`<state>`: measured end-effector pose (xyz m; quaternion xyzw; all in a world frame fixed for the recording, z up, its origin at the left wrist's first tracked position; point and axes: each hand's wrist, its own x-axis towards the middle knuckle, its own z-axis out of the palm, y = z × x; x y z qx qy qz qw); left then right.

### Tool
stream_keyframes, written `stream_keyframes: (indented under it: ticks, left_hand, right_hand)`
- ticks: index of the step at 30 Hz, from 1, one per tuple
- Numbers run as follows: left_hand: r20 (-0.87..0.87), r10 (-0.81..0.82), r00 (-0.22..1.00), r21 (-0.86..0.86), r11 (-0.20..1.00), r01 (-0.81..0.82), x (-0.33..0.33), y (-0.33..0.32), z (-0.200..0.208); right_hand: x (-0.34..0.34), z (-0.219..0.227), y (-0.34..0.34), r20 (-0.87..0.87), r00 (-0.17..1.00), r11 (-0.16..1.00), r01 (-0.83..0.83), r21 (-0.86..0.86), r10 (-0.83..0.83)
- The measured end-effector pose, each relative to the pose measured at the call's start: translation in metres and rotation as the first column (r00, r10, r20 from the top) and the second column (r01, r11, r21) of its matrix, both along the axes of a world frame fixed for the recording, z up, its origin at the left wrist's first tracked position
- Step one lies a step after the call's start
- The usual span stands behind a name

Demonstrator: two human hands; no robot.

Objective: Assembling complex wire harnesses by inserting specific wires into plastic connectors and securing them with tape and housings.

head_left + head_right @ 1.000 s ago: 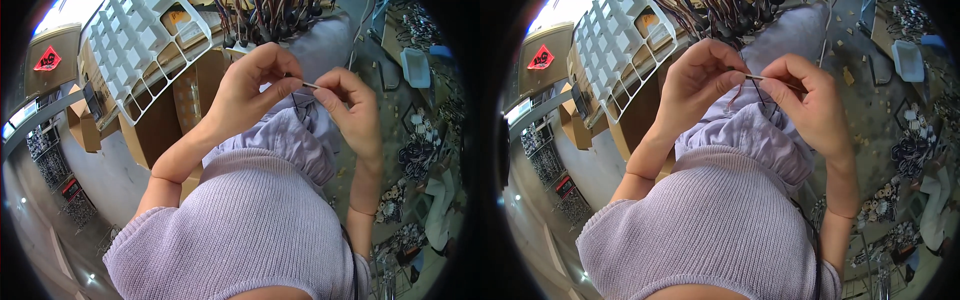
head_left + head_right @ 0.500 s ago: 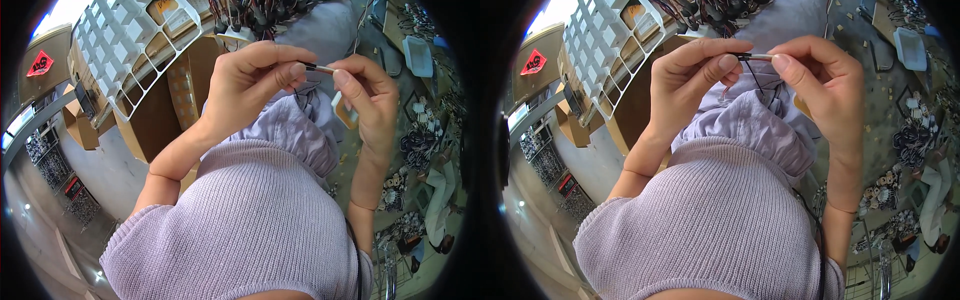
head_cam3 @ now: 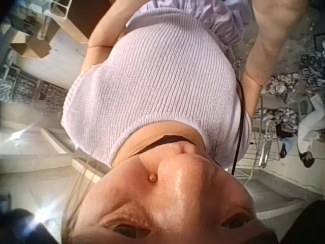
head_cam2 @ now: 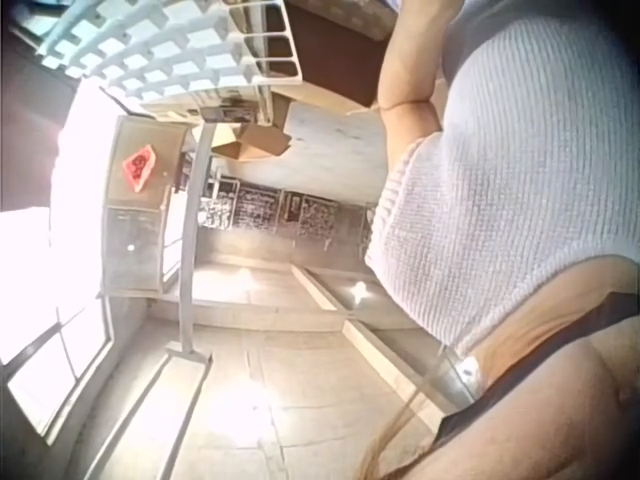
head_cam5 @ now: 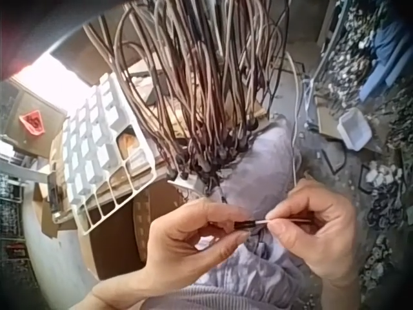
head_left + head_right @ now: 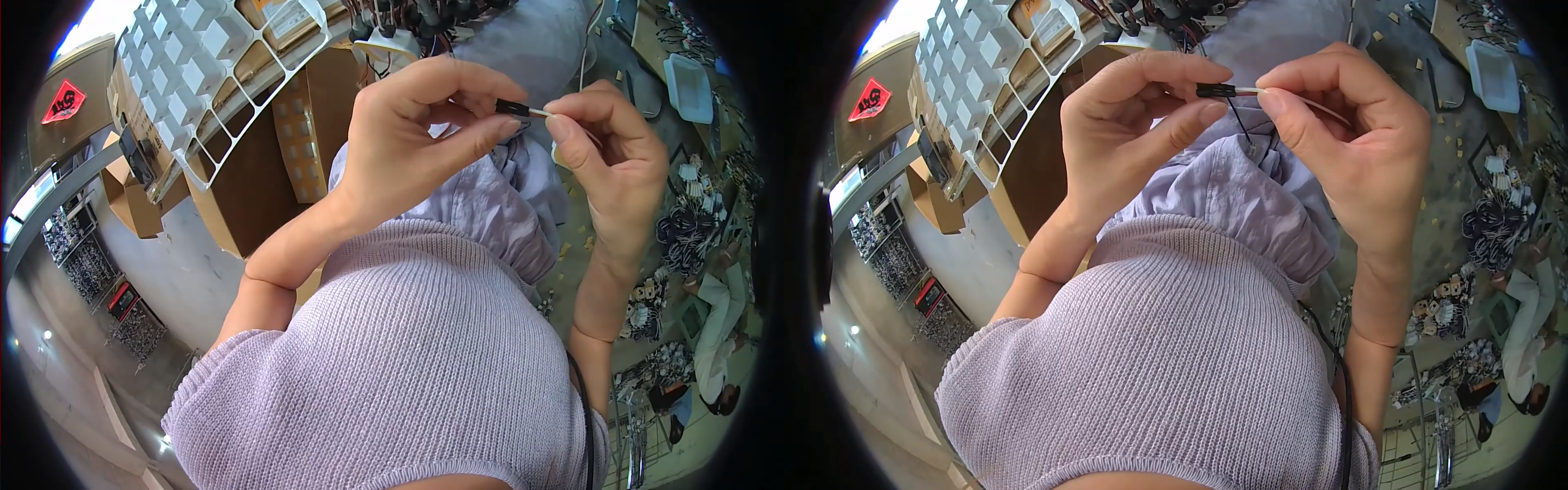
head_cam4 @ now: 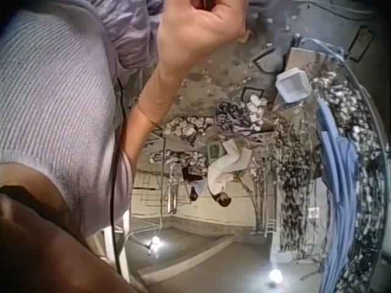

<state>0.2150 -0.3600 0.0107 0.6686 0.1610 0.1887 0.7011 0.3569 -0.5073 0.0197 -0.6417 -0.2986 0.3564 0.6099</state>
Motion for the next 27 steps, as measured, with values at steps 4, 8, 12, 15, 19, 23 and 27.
stream_keyframes:
  ticks: [4, 8, 12, 15, 19, 23, 27]
  left_hand:
    - [-0.020, 0.002, 1.000, -0.003, 1.000, -0.002, -0.001, -0.003, 0.000]
    - [-0.042, 0.021, 0.999, -0.028, 0.999, -0.022, -0.001, -0.006, 0.002]
    - [0.003, 0.012, 1.000, 0.032, 0.999, -0.012, 0.000, -0.007, -0.005]
    - [-0.124, -0.242, 0.962, -0.433, 0.886, 0.167, 0.001, 0.002, 0.012]
    - [0.464, -0.329, 0.822, -0.872, -0.003, 0.490, -0.003, -0.002, -0.004]
    - [0.579, -0.311, 0.753, -0.804, -0.069, 0.590, -0.002, -0.004, -0.013]
    - [0.651, -0.278, 0.707, -0.754, -0.121, 0.646, -0.002, -0.004, -0.015]
  right_hand:
    - [-0.005, 0.006, -0.002, -0.042, 0.998, 0.999, 0.037, -0.028, -0.038]
    - [-0.005, 0.003, -0.002, -0.042, 0.998, 0.999, 0.041, -0.008, -0.041]
    - [-0.005, 0.004, -0.002, -0.028, 1.000, 1.000, 0.012, 0.007, -0.012]
    - [0.003, 0.008, -0.005, 0.047, 0.993, 0.993, -0.110, 0.035, 0.109]
    - [-0.002, 0.020, 0.004, 0.168, 0.970, 0.984, -0.169, -0.048, 0.175]
    - [-0.008, 0.032, 0.004, 0.239, 0.962, 0.985, -0.102, -0.140, 0.134]
    - [-0.014, 0.038, 0.007, 0.247, 0.962, 0.980, -0.070, -0.185, 0.115]
